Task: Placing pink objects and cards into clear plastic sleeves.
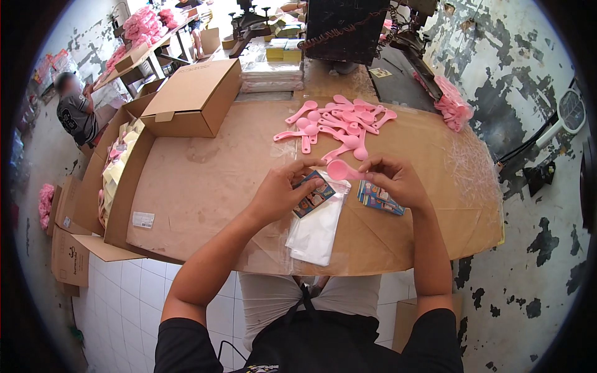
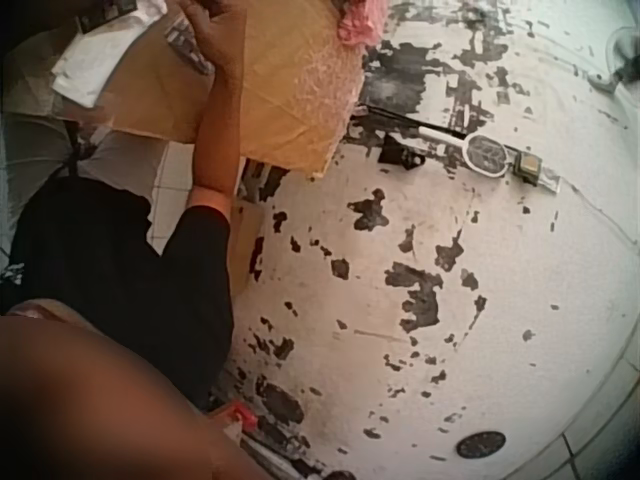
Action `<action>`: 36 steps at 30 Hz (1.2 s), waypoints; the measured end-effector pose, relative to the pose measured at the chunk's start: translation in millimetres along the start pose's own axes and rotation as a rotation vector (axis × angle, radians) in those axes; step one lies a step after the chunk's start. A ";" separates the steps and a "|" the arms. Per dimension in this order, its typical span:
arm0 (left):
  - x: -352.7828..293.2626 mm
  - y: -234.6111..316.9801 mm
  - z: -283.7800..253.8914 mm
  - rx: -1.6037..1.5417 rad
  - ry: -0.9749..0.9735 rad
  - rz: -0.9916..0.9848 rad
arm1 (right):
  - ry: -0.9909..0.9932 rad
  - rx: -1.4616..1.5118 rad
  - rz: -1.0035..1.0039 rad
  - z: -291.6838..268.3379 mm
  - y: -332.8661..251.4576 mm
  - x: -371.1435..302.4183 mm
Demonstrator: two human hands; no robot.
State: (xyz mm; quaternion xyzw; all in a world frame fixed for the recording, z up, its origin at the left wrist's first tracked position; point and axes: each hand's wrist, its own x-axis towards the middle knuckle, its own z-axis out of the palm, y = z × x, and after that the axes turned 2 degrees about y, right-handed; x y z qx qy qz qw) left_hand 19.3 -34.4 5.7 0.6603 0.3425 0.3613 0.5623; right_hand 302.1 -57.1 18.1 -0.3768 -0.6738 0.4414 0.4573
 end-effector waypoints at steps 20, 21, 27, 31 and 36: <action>-10.3 9.3 15.0 0.057 -0.210 -0.053 | -0.097 -0.133 -0.251 50.7 -18.3 3.3; -10.9 6.0 14.2 0.060 -0.203 -0.052 | -0.163 -0.071 -0.241 52.1 -21.4 3.4; -10.0 7.3 5.4 -0.022 -0.212 0.008 | -0.321 0.388 -0.175 65.6 -36.9 -2.1; -8.8 16.0 -3.1 -0.358 -0.323 -0.083 | -0.167 0.195 -0.206 40.4 -49.5 5.3; -8.5 3.9 -0.3 -0.360 -0.375 -0.026 | -0.216 -0.309 -0.339 50.4 -87.2 5.4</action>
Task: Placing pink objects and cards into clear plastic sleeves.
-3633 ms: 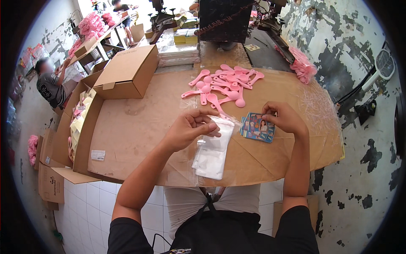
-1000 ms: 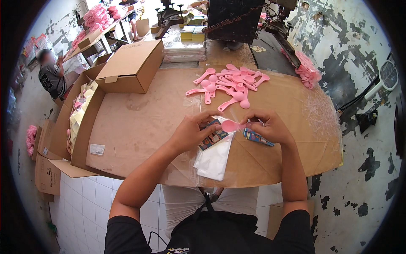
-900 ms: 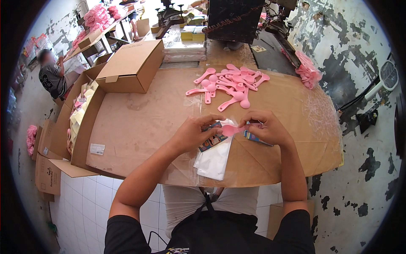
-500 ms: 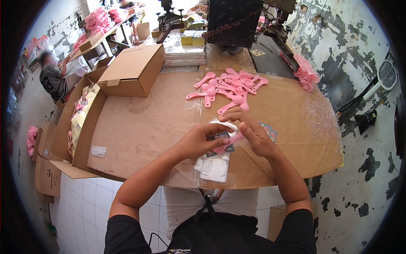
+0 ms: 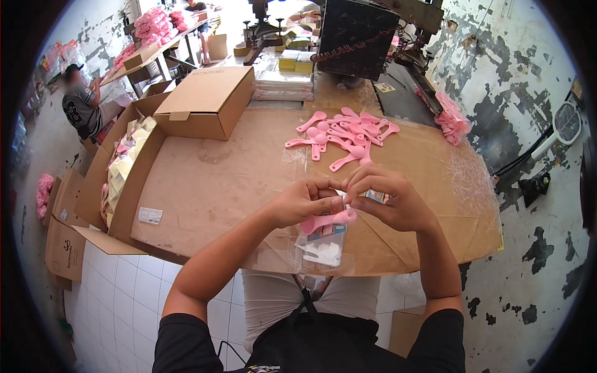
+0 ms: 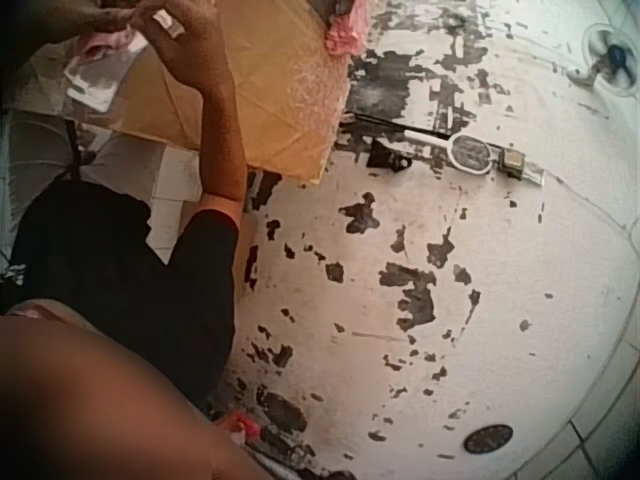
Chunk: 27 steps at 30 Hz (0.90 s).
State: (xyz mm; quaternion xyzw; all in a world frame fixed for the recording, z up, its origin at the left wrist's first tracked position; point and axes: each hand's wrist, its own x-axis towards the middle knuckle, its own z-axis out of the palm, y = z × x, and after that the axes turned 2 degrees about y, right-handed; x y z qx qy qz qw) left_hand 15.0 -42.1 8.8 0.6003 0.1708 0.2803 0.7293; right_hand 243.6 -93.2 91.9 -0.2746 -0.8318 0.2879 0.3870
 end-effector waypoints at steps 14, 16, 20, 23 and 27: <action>-4.9 17.4 31.5 0.408 0.114 0.380 | 0.206 -0.484 0.120 -14.7 -60.2 11.5; -0.9 16.4 36.5 0.353 0.175 0.373 | 0.215 -0.425 0.162 -13.2 -56.7 9.7; -1.0 12.2 31.0 0.309 0.174 0.341 | 0.216 -0.405 0.160 -5.2 -41.0 6.6; -2.4 12.3 31.7 0.289 0.251 0.288 | 0.361 -0.465 0.099 3.4 -29.2 7.3; -4.8 13.6 33.5 0.389 0.322 0.295 | 0.332 -0.963 -0.234 11.3 -17.6 9.5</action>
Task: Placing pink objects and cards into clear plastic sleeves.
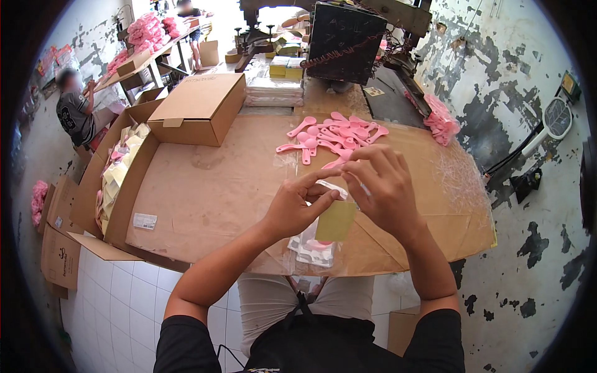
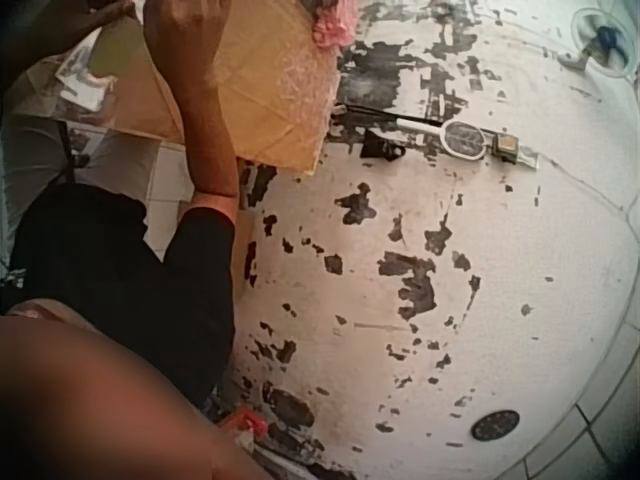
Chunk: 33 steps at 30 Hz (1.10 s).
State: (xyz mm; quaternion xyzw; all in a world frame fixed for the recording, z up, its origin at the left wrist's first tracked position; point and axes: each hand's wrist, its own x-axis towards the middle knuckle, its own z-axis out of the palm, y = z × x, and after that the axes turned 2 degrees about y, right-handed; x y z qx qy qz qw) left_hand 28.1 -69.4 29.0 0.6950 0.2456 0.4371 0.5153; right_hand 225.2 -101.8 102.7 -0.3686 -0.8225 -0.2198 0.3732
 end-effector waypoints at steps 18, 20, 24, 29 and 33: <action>5.4 -2.5 -13.3 -0.037 0.020 -0.058 | -0.366 1.073 0.812 -66.5 103.0 -55.3; 8.5 -1.3 -11.6 -0.090 0.009 -0.081 | -0.258 0.882 0.938 -79.1 153.3 -94.2; 8.8 -4.6 -12.2 -0.145 0.045 -0.073 | -0.119 -0.029 0.818 -80.6 157.6 -119.9; 8.8 -5.6 -9.4 -0.132 0.041 -0.132 | -0.011 -0.618 0.497 -70.6 113.7 -118.5; 5.9 -10.9 -6.1 -0.096 0.057 -0.130 | -0.191 0.533 0.745 -18.6 44.2 -88.0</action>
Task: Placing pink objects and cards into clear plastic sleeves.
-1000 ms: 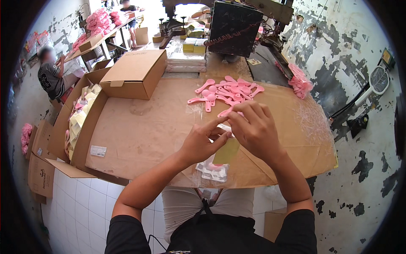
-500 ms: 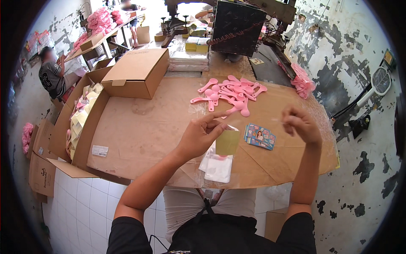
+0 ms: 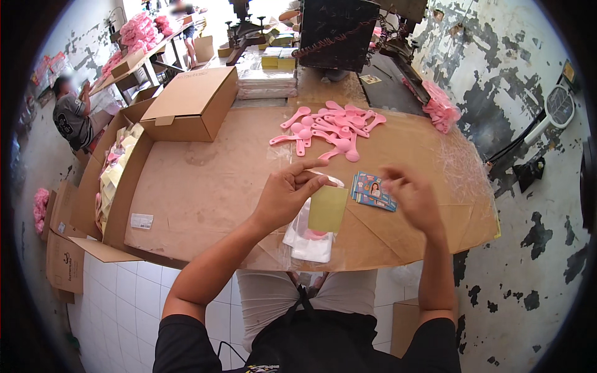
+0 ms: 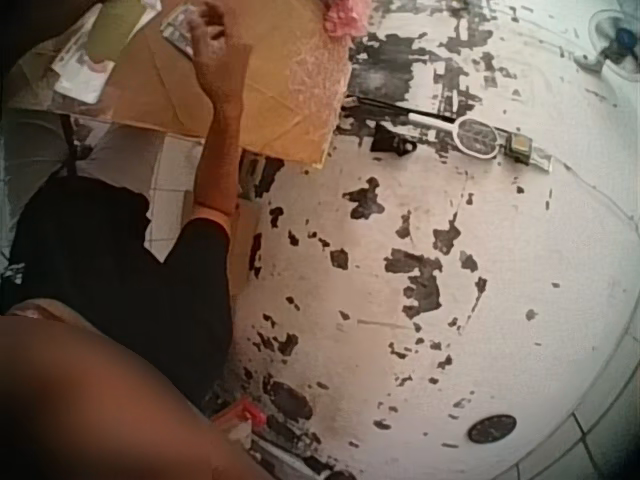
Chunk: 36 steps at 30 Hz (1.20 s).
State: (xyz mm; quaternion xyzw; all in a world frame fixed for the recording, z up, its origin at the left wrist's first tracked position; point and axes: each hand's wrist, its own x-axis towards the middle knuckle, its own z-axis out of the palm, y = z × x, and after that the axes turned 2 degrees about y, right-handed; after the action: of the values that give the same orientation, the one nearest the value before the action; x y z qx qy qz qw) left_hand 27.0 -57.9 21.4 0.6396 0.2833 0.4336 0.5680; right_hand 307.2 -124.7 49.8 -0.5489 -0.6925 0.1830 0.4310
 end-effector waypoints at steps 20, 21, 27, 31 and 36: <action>0.9 -1.3 0.9 -0.103 0.016 -0.043 | -0.154 0.695 0.187 50.7 -2.3 17.9; 0.5 -3.7 -1.9 -0.070 -0.007 -0.003 | -0.151 0.670 0.104 49.6 -0.4 17.9; 1.0 -4.6 -11.6 -0.133 -0.079 -0.013 | -0.244 0.541 -0.028 31.4 -4.3 20.8; 1.9 -4.8 -11.2 -0.207 -0.119 -0.082 | -0.261 0.505 0.006 30.0 -0.3 18.7; -3.9 1.1 -5.6 -0.035 -0.113 -0.083 | -0.232 0.531 -0.043 40.9 3.0 14.2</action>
State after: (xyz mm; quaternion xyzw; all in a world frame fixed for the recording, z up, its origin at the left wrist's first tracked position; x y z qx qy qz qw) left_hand 20.1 -58.8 21.5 0.6407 0.2692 0.3777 0.6118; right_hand 276.0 -101.7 30.3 -0.3773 -0.6765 0.4101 0.4815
